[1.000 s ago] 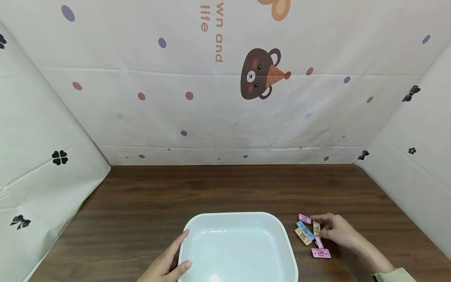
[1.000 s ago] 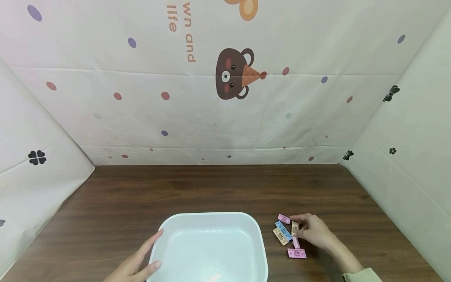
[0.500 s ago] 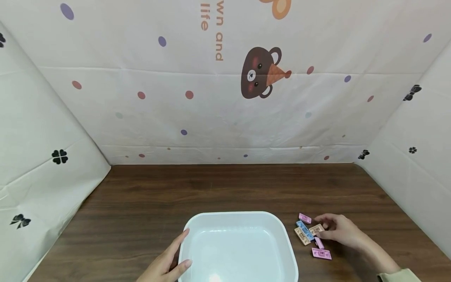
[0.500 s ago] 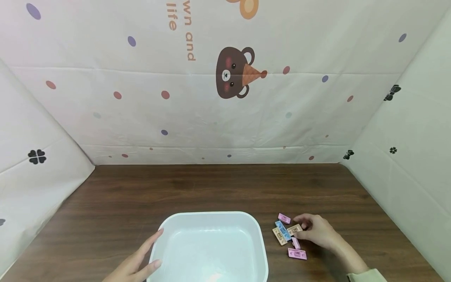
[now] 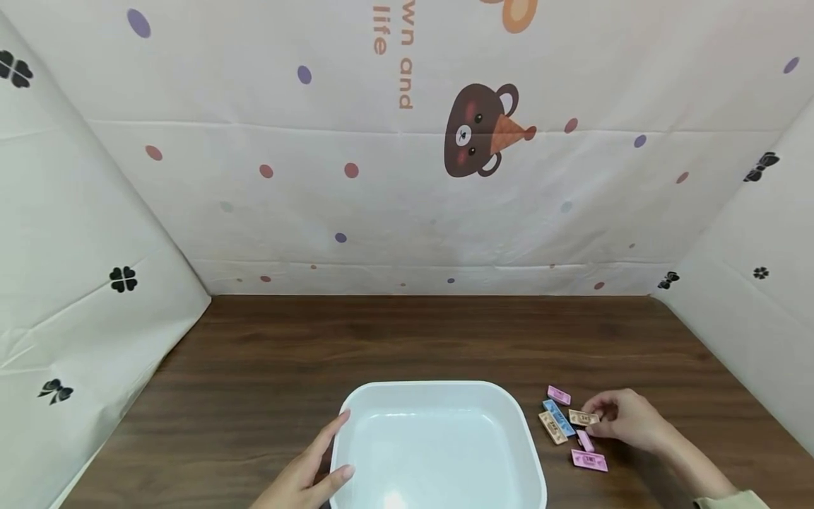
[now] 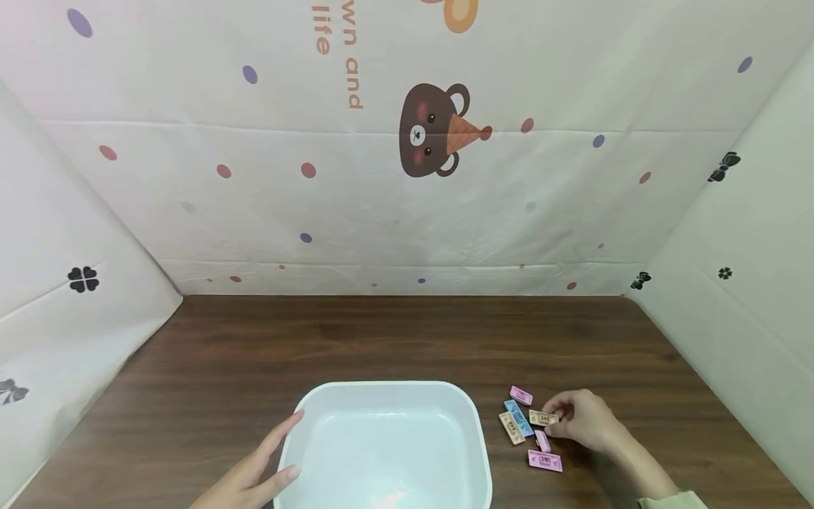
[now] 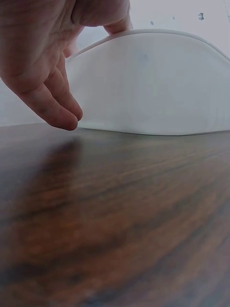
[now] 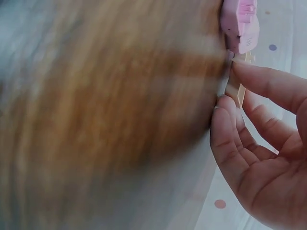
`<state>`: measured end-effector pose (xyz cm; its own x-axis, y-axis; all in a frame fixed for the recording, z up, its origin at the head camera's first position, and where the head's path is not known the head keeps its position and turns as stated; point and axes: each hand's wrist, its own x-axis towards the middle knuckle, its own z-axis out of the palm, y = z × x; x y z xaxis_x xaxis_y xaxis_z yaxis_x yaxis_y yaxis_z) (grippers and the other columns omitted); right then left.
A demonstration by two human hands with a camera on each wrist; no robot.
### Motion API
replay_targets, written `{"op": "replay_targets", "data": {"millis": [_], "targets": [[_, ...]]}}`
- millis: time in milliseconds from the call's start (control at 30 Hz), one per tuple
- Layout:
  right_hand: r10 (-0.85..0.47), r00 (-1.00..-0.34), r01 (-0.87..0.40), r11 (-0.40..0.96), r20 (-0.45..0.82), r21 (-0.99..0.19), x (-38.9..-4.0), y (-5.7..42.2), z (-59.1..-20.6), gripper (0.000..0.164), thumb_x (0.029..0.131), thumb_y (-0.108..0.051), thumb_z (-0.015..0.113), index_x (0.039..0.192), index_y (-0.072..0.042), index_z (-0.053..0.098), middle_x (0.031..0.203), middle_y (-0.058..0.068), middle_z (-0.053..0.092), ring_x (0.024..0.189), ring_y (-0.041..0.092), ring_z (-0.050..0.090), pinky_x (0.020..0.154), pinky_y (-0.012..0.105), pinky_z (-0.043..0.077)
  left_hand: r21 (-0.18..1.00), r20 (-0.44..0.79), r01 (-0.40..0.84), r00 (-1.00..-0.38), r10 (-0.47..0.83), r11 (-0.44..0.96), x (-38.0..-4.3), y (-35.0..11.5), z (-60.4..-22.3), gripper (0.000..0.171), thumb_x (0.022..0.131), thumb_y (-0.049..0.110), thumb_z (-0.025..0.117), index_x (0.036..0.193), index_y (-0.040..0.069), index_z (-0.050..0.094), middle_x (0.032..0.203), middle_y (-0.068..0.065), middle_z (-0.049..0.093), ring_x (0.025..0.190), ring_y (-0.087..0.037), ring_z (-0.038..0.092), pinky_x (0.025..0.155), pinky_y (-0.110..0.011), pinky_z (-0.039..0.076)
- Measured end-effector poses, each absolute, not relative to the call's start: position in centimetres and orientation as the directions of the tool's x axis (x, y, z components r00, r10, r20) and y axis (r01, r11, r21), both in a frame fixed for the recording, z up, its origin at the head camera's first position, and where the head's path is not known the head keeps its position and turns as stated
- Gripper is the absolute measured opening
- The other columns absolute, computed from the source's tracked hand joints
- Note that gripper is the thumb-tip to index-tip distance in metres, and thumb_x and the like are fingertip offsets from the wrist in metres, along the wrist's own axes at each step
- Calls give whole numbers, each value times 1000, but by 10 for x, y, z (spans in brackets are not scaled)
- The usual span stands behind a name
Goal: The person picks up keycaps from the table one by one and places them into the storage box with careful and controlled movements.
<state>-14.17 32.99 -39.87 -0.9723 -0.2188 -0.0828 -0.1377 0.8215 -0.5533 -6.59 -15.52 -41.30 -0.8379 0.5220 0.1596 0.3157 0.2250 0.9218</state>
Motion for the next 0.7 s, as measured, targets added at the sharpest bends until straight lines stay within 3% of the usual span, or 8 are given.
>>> {"op": "replay_targets", "data": {"millis": [267,700], "targets": [[-199,-979,-129,785,-49,-606,-135,311,-378,26,73,-18,75,92,-3,66,73,0,56,62,2,48,55,22,41,933,124,277,-847,517,231,-65,-156,-412,60,95,11,49,141,-4,14,125,-35,37,97,-3,54,71,-24,50],[-312,-944,-295,651,107,-699,-124,268,-356,23,75,-11,73,95,-1,66,73,-5,58,63,-1,51,53,21,44,929,153,302,-840,520,215,-65,-155,-412,59,94,10,49,140,-6,15,122,-34,40,96,-3,53,72,-24,50]]}}
